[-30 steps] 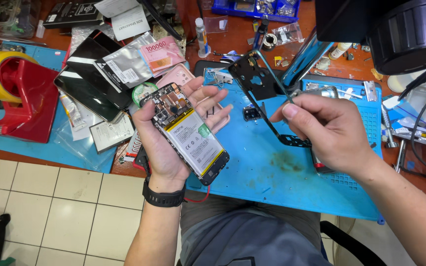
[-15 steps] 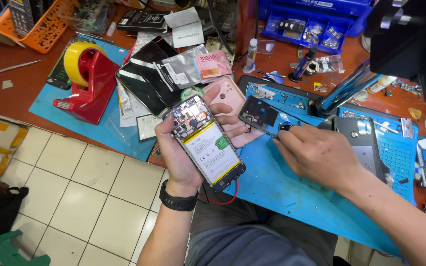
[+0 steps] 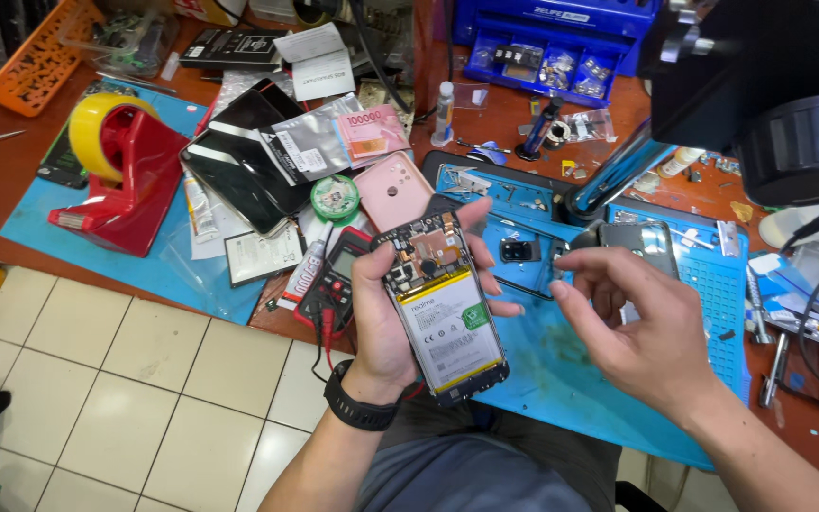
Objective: The person uses a screwdriver to remove screws from the back of a disassembled smartphone, then detaches the back cover to expose the internal components. The person handles the phone and its parts on a cluttered workbench.
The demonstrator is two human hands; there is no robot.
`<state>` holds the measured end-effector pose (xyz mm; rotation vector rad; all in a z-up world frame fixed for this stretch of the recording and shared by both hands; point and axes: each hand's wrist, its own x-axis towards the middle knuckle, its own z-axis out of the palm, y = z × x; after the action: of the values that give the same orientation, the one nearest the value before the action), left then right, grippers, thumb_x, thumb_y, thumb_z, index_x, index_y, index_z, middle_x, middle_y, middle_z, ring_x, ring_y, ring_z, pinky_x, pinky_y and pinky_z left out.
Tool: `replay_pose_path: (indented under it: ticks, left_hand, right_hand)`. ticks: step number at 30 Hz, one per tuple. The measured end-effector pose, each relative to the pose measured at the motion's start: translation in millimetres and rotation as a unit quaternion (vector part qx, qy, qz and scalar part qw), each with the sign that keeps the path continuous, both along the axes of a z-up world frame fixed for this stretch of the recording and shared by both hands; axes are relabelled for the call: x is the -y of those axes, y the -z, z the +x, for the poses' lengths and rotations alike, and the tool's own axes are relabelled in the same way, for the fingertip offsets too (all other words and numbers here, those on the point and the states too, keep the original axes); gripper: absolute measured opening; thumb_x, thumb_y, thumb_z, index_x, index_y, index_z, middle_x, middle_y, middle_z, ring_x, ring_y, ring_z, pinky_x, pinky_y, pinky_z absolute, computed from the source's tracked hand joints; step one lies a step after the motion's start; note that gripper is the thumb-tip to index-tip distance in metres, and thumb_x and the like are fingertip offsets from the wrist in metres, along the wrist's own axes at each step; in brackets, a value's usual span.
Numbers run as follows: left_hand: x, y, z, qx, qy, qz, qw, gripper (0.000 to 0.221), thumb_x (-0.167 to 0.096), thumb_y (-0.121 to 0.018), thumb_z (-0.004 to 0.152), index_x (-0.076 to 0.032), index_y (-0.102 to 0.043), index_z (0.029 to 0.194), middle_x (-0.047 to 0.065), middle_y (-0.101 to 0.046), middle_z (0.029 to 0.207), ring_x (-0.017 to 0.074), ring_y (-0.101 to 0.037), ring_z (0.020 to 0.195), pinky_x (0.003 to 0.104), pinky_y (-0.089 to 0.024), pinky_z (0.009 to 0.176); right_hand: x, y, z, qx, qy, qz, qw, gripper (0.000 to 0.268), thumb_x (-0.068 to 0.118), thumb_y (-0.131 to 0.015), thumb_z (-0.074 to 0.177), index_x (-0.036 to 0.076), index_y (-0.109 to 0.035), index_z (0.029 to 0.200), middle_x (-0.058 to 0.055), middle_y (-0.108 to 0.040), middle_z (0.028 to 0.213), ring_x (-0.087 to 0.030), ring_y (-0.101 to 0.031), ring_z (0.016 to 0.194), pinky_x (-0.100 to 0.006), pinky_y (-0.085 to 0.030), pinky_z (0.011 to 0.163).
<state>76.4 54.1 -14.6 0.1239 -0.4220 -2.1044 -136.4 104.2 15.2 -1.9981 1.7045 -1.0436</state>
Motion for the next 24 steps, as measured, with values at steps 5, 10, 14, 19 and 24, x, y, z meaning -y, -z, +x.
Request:
replay_pose_path:
  ticks: [5,10,14,19,24]
  left_hand:
    - [-17.2,1.5,-31.2,0.022,0.069,0.014,0.997,0.085,-0.05,-0.046,0.095,0.006,-0.037,0.159,0.011,-0.062,0.114,0.023,-0.066,0.096,0.05,-0.06,0.087]
    - [-30.5,9.8,-56.3,0.035,0.115,0.013,0.993,0.075,-0.048,-0.04,0.098,0.005,-0.048,0.149,0.008,-0.061,0.121,0.0218,-0.064,0.101,0.043,-0.053,0.085]
    - [-34.7,12.7,-66.2,0.035,0.168,0.027,0.985,0.074,-0.047,-0.037,0.1,0.0,-0.044,0.157,0.008,-0.063,0.12,0.0265,-0.063,0.109,0.043,-0.052,0.094]
    - [-35.9,15.5,-68.8,0.044,0.179,0.028,0.982,0.072,-0.047,-0.035,0.102,-0.002,-0.045,0.157,0.007,-0.064,0.12,0.0267,-0.063,0.11,0.045,-0.052,0.093]
    - [-37.8,17.6,-68.3,0.121,0.197,0.05,0.972,0.078,-0.053,-0.037,0.098,-0.003,-0.048,0.157,0.016,-0.064,0.133,0.0258,-0.066,0.104,0.044,-0.058,0.084]
  right_hand:
    - [-32.1,-10.7,-3.5,0.086,0.007,-0.012,0.996,0.008,0.009,-0.071,0.092,0.007,-0.075,0.098,-0.002,-0.061,0.07,-0.011,-0.049,0.057,-0.023,-0.039,0.057]
    - [-44.0,-5.7,-10.0,0.112,-0.02,-0.02,0.993,0.014,0.01,-0.071,0.09,0.008,-0.078,0.103,-0.003,-0.062,0.071,-0.011,-0.047,0.056,-0.022,-0.039,0.057]
    - [-44.5,4.0,-19.8,0.117,-0.019,-0.016,0.993,0.015,0.009,-0.073,0.09,0.011,-0.079,0.104,-0.001,-0.061,0.073,-0.009,-0.048,0.056,-0.021,-0.041,0.057]
    - [-45.0,10.3,-24.9,0.11,-0.021,-0.015,0.994,0.017,0.009,-0.073,0.09,0.014,-0.079,0.105,-0.003,-0.064,0.077,-0.01,-0.056,0.059,-0.021,-0.047,0.055]
    - [-37.5,-1.9,-19.3,0.126,-0.035,0.033,0.991,0.014,0.017,-0.064,0.095,0.006,-0.073,0.092,0.0,-0.058,0.061,-0.01,-0.051,0.055,-0.036,-0.055,0.105]
